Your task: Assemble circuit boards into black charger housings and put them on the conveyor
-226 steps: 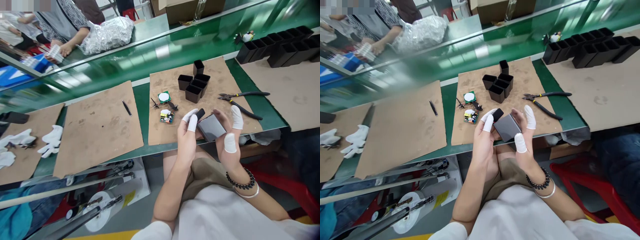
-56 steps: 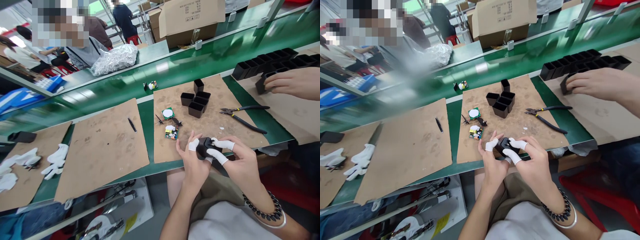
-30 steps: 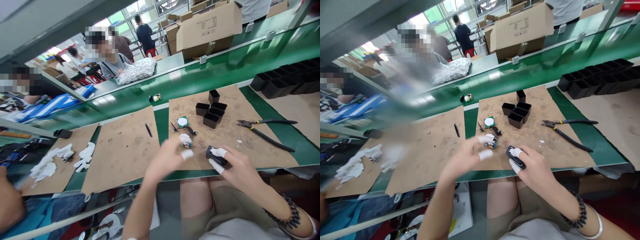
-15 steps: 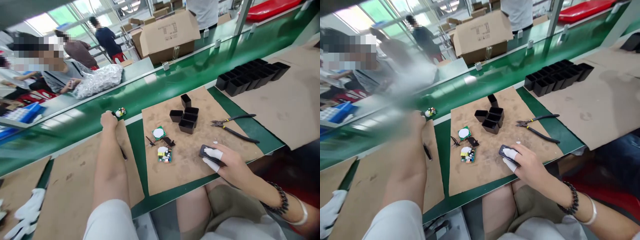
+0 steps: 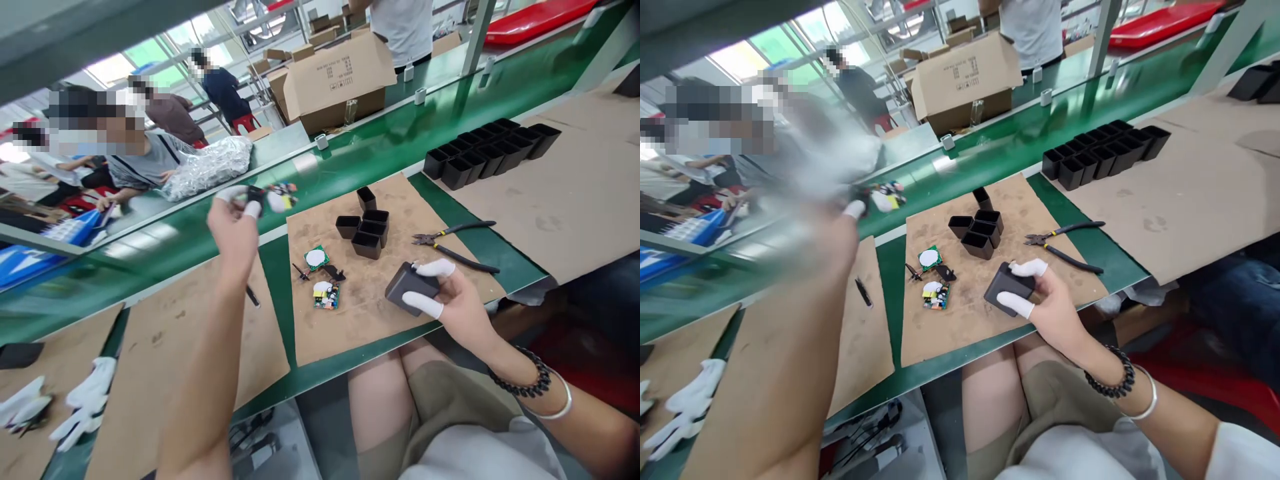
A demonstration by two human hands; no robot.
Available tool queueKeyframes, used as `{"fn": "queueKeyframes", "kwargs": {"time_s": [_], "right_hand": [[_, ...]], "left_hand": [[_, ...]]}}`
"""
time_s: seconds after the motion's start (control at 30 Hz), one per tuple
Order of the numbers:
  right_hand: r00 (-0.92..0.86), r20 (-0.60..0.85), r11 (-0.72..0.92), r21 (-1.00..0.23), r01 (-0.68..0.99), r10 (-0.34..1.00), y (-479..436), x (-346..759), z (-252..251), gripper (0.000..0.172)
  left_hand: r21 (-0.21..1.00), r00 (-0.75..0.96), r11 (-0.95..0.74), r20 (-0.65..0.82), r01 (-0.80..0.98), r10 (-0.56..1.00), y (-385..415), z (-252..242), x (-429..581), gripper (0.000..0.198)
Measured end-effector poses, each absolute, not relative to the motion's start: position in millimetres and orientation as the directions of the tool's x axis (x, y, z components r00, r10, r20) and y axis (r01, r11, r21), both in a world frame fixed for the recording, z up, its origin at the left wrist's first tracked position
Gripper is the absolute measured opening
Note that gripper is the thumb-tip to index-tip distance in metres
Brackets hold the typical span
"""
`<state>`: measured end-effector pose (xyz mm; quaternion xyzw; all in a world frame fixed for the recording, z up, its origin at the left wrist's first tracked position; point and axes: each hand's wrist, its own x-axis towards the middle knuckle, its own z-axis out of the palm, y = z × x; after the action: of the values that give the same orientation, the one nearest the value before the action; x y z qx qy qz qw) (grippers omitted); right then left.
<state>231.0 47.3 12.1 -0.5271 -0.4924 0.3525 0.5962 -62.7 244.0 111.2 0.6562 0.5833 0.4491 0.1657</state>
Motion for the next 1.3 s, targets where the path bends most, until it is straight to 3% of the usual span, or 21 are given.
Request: {"fn": "queueKeyframes", "kwargs": {"time_s": [0.03, 0.1, 0.17, 0.23, 0.4, 0.6, 0.77, 0.93, 1.03, 1.07, 1.13, 1.17, 1.2, 1.3], "right_hand": [[0.259, 0.079, 0.107, -0.99, -0.095, 0.963, 46.3, 227.7, 17.4, 0.034], [0.106, -0.161, -0.103, -0.902, -0.418, 0.981, 44.3, 222.9, 27.5, 0.031], [-0.08, -0.299, -0.285, -0.747, -0.6, 0.951, 42.2, 220.9, 36.3, 0.023], [-0.164, -0.36, -0.368, -0.624, -0.69, 0.918, 39.4, 220.7, 43.3, 0.018], [-0.225, -0.389, -0.415, -0.524, -0.744, 0.893, 31.1, 222.7, 55.1, 0.022], [-0.268, -0.25, -0.366, -0.612, -0.701, 0.93, 31.0, 225.3, 59.2, 0.026], [-0.278, -0.228, -0.358, -0.651, -0.67, 0.933, 28.2, 225.5, 56.0, 0.03], [-0.166, -0.192, -0.251, -0.826, -0.504, 0.967, 60.8, 230.2, 67.3, 0.024], [-0.057, -0.051, -0.063, -0.966, -0.249, 0.997, 146.7, 230.3, 93.2, 0.02], [-0.052, 0.001, -0.005, -0.993, -0.116, 0.999, 184.7, 228.8, 103.0, 0.027], [0.011, 0.06, 0.059, -0.998, 0.034, 0.998, 263.2, 223.8, 118.9, 0.052], [0.036, 0.134, 0.116, -0.941, 0.318, 0.99, 299.0, 221.0, 123.2, 0.06], [0.049, 0.166, 0.131, -0.9, 0.416, 0.985, 330.2, 218.2, 124.3, 0.065], [0.046, 0.169, 0.116, -0.826, 0.552, 0.985, 389.7, 211.7, 109.6, 0.068]], "left_hand": [[0.747, -0.08, -0.271, 0.396, 0.607, 0.915, 228.4, 104.0, -50.2, 0.038], [0.767, 0.022, -0.277, 0.325, 0.578, 0.945, 195.9, 84.0, -25.1, 0.035], [0.77, 0.132, -0.255, 0.22, 0.585, 0.967, 166.3, 62.6, -4.3, 0.03], [0.756, 0.165, -0.254, 0.193, 0.604, 0.967, 144.5, 46.8, 7.9, 0.031], [0.663, 0.197, -0.298, 0.225, 0.687, 0.954, 127.2, 39.6, 6.0, 0.029], [0.498, 0.348, -0.425, 0.244, 0.756, 0.905, 123.4, 35.9, 3.6, 0.041], [0.556, 0.401, -0.517, 0.327, 0.651, 0.856, 102.7, 40.2, 7.6, 0.039], [0.483, 0.363, -0.602, 0.502, 0.636, 0.785, 69.0, 26.7, 14.3, 0.04], [0.393, 0.281, -0.613, 0.634, 0.686, 0.721, 53.6, 3.7, 25.2, 0.04], [0.364, 0.277, -0.612, 0.652, 0.702, 0.706, 50.9, -2.9, 28.9, 0.04], [0.357, 0.267, -0.611, 0.665, 0.706, 0.697, 49.1, -11.2, 34.6, 0.042], [0.38, 0.254, -0.608, 0.662, 0.697, 0.706, 49.6, -13.0, 35.9, 0.043], [0.419, 0.228, -0.596, 0.654, 0.685, 0.721, 50.5, -13.7, 36.1, 0.043], [0.555, 0.106, -0.521, 0.612, 0.649, 0.784, 53.5, -14.2, 31.3, 0.042]]}}
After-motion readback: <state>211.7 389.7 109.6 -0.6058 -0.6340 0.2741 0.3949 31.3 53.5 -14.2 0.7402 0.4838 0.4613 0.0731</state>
